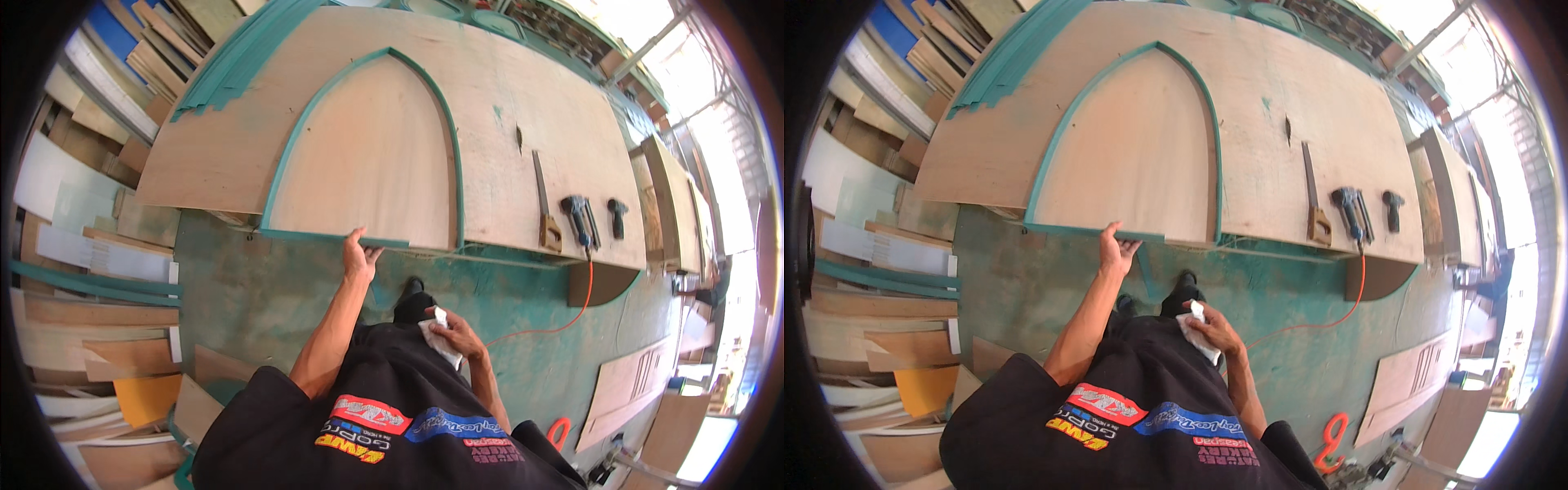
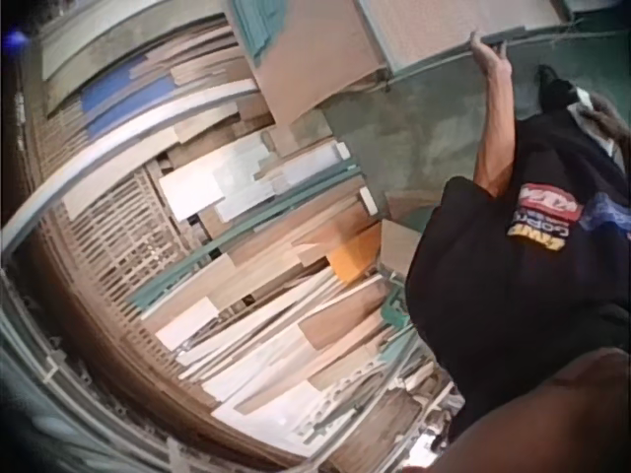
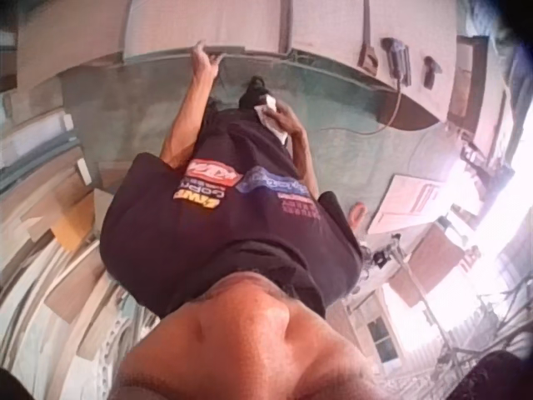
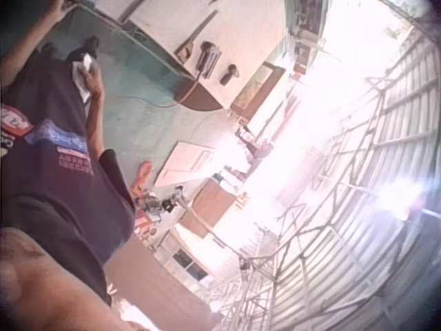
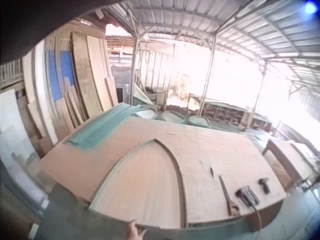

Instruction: The person cleans a wood component, secures it to a large wooden board using a nail gun, and then cuts the board along the edge of the component with a hand saw.

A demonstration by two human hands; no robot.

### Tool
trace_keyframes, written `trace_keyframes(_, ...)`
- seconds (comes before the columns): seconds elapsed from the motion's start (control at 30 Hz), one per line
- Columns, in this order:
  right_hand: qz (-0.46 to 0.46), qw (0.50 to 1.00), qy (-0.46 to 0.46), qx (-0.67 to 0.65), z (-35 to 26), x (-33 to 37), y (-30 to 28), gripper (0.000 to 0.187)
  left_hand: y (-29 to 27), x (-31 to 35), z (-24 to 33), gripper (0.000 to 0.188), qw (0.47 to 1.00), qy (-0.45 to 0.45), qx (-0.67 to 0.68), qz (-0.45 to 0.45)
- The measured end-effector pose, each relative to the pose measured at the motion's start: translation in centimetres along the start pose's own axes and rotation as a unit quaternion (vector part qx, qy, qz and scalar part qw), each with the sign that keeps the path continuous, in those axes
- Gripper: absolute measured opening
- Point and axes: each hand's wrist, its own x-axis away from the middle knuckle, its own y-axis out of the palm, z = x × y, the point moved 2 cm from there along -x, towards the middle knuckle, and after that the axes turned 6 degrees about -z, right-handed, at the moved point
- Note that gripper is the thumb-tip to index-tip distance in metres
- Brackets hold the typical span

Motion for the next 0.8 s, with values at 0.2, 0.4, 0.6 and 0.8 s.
trace_keyframes(0.2, 0.239, 0.964, -0.013, -0.114, 2.4, 1.0, 0.0, 0.022, 7.8, 4.9, 5.4, 0.057, 0.999, 0.033, -0.029, -0.028)
trace_keyframes(0.4, 0.459, 0.885, -0.069, 0.028, -5.0, 1.4, -3.4, 0.039, 11.3, 6.6, 8.2, 0.061, 0.996, 0.065, -0.026, -0.049)
trace_keyframes(0.6, 0.446, 0.886, -0.107, 0.066, -13.4, 1.4, -4.9, 0.051, 13.9, 7.3, 7.5, 0.066, 0.997, 0.041, -0.009, -0.071)
trace_keyframes(0.8, 0.317, 0.93, -0.178, 0.058, -19.3, 0.8, -5.2, 0.045, 13.8, 6.7, 5.7, 0.067, 0.997, 0.029, -0.003, -0.067)
